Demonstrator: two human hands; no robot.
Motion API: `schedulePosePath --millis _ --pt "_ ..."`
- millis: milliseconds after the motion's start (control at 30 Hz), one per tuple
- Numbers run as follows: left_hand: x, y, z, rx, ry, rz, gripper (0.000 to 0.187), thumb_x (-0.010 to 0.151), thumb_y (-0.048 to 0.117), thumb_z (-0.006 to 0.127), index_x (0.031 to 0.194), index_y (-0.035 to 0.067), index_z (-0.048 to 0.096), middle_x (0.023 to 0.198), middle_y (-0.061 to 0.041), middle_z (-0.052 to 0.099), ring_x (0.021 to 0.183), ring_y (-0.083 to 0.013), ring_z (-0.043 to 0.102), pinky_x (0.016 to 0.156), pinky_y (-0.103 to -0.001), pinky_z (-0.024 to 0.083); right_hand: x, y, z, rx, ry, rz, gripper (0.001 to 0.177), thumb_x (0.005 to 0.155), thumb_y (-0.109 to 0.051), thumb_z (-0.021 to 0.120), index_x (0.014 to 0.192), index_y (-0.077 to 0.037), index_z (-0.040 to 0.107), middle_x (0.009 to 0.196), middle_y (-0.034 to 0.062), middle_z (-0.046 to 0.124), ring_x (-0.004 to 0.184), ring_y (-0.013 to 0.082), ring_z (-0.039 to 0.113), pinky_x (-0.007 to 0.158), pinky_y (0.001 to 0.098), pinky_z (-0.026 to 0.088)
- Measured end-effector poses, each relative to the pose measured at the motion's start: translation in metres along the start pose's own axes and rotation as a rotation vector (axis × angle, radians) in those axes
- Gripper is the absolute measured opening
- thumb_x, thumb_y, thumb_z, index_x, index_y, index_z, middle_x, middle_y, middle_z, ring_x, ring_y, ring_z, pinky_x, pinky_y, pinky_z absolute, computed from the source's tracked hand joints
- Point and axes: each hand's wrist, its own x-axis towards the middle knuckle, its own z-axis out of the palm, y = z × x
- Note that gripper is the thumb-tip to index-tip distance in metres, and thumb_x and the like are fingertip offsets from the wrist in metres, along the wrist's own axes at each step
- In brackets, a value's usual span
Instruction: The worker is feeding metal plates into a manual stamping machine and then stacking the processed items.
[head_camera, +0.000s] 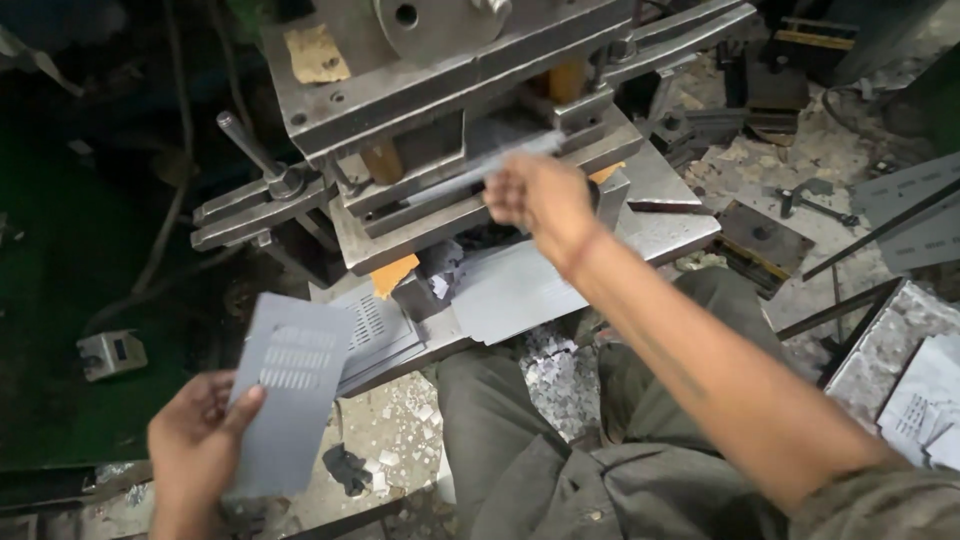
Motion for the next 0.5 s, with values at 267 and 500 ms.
schedulePosePath --millis 267,500 --pt "-0.042 0.028 0.025 -0.330 -0.077 -0.153 0.019 0.094 -0.008 0.065 0.113 -0.008 0.067 0.098 -0.023 0.075 0.083 -0.0297 0.070 0.080 -0.040 0.056 -0.052 0.106 -0.101 -0.072 0.035 0.079 0.023 0.105 -0.011 0.053 0.110 0.008 0.065 0.083 0.0176 0.069 0.070 0.0252 0.067 0.067 0.0340 0.060" --pt "-0.038 0.073 0.120 -0.405 -0.365 0.061 0.022 0.086 0.002 0.071 0.108 0.001 0.071 0.097 -0.016 0.080 0.083 -0.0255 0.080 0.079 -0.035 0.069 -0.080 0.123 -0.087 -0.417 -0.268 0.226 0.030 0.091 -0.015 0.070 0.114 0.002 0.075 0.096 0.0190 0.080 0.055 0.0178 0.063 0.046 0.0292 0.054"
